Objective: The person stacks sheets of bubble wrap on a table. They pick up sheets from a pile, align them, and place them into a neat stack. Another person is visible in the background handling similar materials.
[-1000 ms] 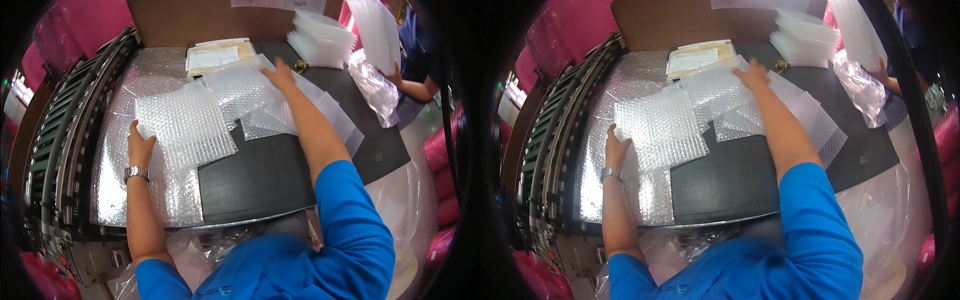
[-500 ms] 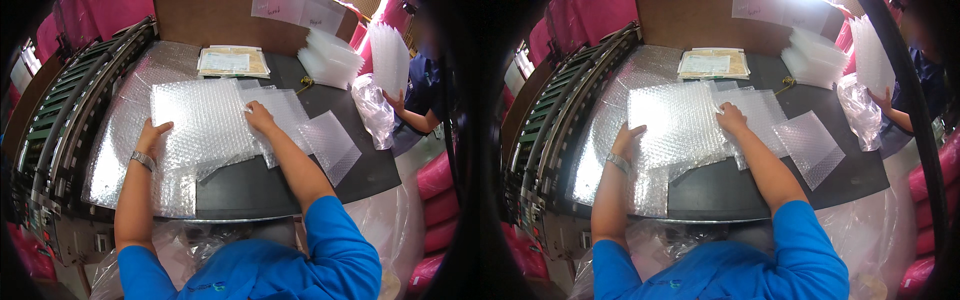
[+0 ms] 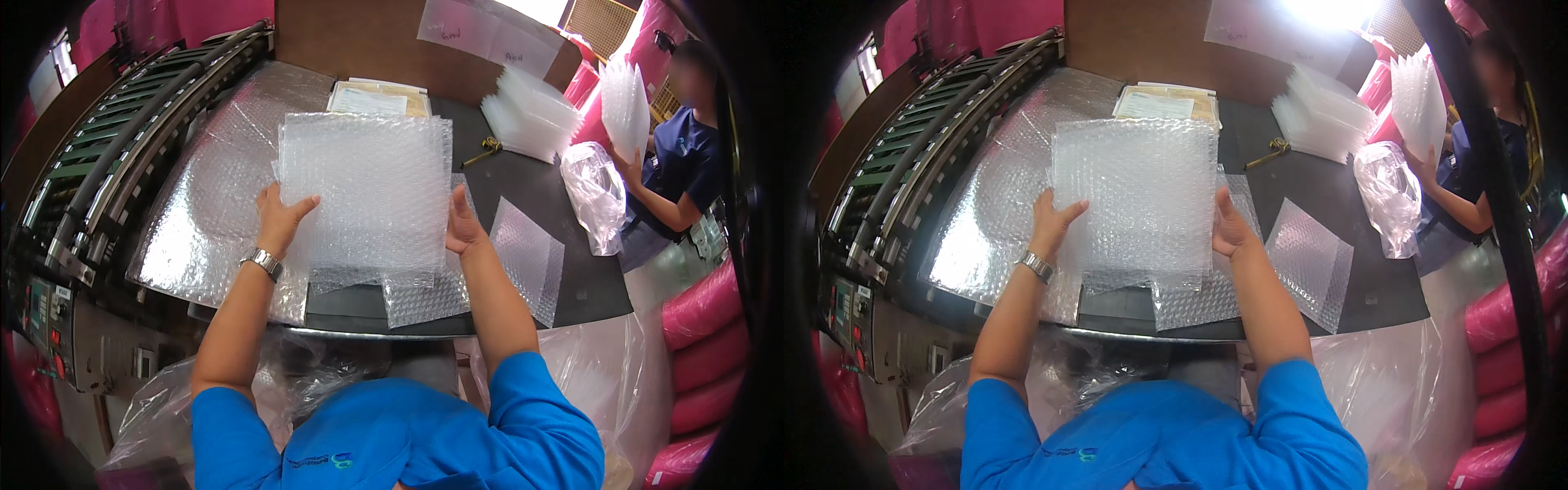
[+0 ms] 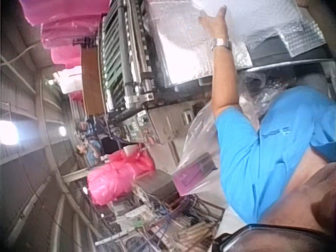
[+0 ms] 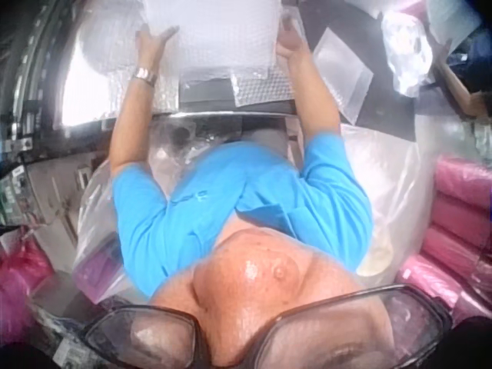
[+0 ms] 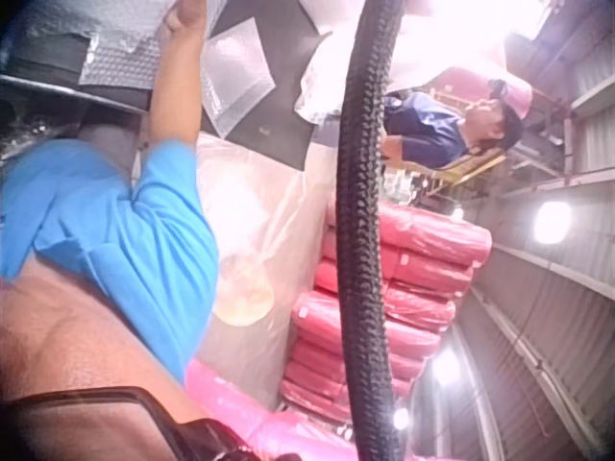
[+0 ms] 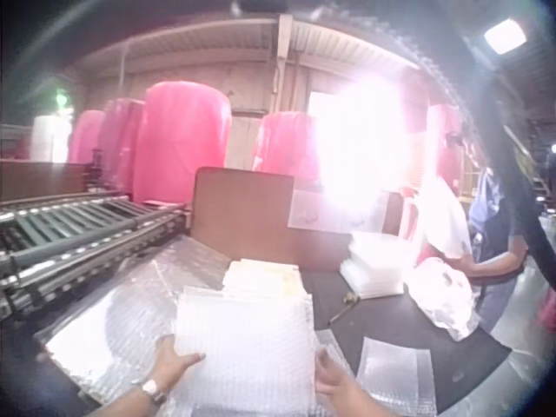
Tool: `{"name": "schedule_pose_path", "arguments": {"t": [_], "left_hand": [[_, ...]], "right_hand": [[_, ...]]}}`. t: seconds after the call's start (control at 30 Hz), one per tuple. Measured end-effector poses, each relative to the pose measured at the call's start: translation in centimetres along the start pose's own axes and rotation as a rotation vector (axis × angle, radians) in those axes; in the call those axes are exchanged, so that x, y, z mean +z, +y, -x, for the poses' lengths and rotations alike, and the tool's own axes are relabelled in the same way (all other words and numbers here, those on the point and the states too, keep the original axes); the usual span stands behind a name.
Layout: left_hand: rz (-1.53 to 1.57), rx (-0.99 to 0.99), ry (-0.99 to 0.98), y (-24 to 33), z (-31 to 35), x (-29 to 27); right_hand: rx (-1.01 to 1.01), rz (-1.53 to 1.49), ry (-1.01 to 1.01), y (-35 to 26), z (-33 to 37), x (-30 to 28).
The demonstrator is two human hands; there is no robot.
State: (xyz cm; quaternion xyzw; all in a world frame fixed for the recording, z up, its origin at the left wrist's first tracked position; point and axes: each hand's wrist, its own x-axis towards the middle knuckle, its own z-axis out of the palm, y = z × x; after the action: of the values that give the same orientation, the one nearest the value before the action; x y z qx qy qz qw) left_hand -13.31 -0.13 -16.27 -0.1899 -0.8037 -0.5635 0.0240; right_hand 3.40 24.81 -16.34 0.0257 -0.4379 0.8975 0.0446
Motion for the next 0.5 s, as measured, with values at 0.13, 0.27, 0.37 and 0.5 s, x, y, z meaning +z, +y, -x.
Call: {"name": "schedule_pose_path", "arguments": {"t": [0.13,0.27,0.37,0.5], "left_hand": [[0.541,0.068,-0.232,2.2,1.9,-1.3],[0.49,0.305,-0.219,3.6,3.9,-2.7],[0.643,0.379,-0.307,4.8,5.6,-2.9],[0.291,0.465,-0.366,-0.4,5.5,-1.6]], "right_hand": [[-0.215,0.604,0.222,-1.7,1.8,3.2],[-0.325,0.598,0.24,-2.8,4.8,3.7],[-0.211,0.624,0.305,-2.7,7.7,0.8],[-0.258,0.836,0.344,-1.5,9.4,-0.4]]}}
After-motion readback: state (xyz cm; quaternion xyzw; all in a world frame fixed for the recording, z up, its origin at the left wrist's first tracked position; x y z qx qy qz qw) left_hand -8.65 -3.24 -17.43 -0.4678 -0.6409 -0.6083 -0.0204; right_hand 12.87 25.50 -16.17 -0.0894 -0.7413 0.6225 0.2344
